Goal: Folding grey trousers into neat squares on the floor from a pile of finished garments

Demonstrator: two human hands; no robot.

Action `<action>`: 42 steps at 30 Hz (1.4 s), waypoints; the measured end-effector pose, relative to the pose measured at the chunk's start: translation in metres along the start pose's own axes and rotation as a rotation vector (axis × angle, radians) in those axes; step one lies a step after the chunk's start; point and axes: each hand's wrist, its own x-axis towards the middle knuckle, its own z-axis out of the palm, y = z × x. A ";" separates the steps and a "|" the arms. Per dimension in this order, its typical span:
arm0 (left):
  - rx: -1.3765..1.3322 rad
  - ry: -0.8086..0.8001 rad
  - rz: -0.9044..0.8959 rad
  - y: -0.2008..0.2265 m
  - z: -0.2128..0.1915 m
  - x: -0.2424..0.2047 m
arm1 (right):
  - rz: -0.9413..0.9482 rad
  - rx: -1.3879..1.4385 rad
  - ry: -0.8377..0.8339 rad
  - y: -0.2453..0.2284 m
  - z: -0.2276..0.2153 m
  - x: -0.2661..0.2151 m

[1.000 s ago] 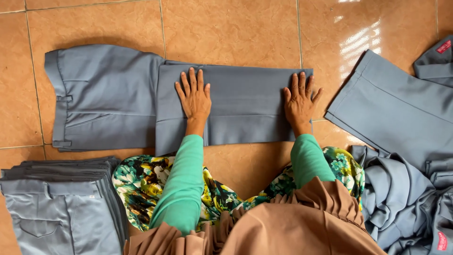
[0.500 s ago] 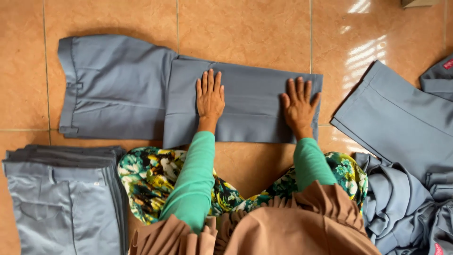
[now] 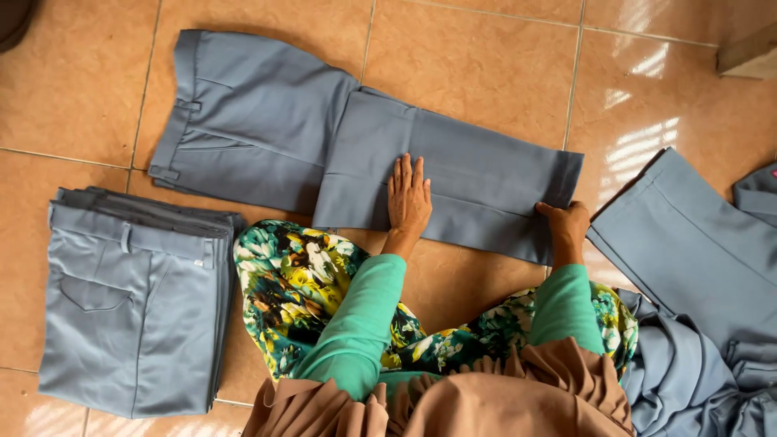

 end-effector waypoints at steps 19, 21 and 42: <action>-0.633 -0.273 0.104 0.217 0.040 -0.046 | -0.265 1.235 -0.226 -0.158 -0.265 -0.162; -0.662 -0.557 0.057 0.226 0.041 -0.037 | -0.265 1.188 -0.192 -0.164 -0.261 -0.159; -0.809 -0.490 -0.551 -0.118 0.011 0.025 | -0.259 0.466 -0.320 -0.174 0.030 -0.161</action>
